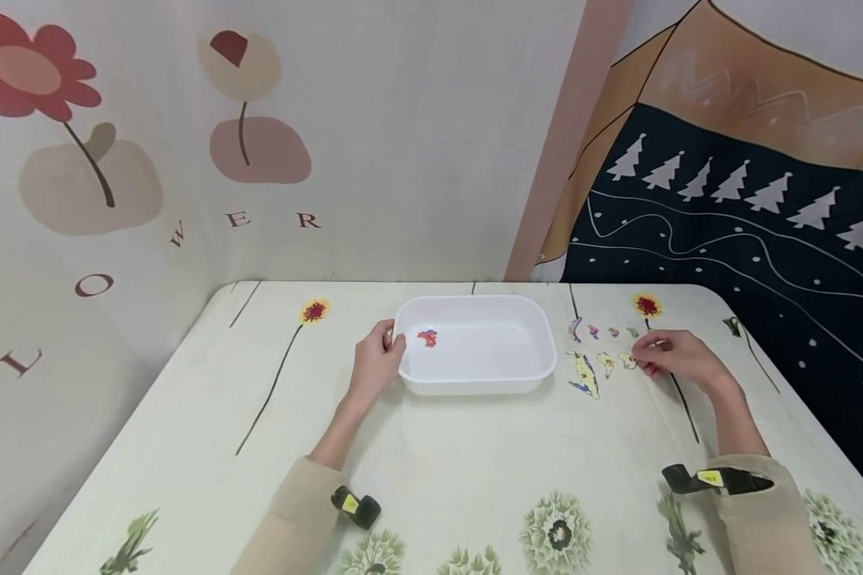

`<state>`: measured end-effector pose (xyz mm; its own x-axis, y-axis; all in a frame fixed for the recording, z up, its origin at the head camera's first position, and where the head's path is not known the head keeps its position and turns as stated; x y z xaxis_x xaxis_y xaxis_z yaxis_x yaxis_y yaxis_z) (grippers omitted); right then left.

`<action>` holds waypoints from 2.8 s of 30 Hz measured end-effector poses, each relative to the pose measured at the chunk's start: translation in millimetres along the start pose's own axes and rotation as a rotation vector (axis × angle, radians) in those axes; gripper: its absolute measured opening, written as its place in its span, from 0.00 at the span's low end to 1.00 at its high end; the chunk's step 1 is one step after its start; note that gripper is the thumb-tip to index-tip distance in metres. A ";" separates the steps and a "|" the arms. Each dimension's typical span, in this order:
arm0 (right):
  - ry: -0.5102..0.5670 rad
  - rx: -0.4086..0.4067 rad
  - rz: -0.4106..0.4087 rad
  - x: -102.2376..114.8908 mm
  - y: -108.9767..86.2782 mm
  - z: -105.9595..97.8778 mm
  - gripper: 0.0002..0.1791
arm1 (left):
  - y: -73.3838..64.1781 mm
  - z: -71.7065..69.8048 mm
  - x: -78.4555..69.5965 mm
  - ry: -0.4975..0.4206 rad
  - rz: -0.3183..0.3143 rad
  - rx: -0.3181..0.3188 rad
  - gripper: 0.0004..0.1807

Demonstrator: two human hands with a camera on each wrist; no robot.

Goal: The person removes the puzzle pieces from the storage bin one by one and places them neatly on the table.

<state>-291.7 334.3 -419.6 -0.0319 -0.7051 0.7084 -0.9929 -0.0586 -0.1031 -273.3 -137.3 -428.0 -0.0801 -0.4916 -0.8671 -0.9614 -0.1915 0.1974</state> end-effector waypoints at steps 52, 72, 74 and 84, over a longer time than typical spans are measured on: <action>0.299 0.034 -0.415 148.6 16.4 112.7 0.12 | 1.5 1.5 2.3 -0.004 -0.009 -0.004 0.22; 0.318 0.083 -0.400 196.6 44.3 174.0 0.13 | 0.6 0.6 0.9 -0.004 0.007 -0.004 0.22; 0.302 0.087 -0.389 201.3 47.2 179.1 0.14 | 0.5 0.7 0.6 -0.004 0.012 -0.003 0.22; 0.209 0.098 -0.304 217.3 61.7 200.0 0.12 | 1.6 1.4 0.9 -0.013 0.007 0.003 0.22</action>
<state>-337.0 36.1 -411.7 0.2297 -0.4869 0.8427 -0.9455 -0.3171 0.0745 -275.3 -136.8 -429.1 -0.0906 -0.4817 -0.8716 -0.9615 -0.1856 0.2026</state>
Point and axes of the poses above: each hand's wrist, its own y-axis towards the middle knuckle, its own z-axis out of the palm, x = y × z, the point moved 4 cm from there along y, towards the middle knuckle, and after that the axes turned 5 degrees about -x, right-handed, at the moved point
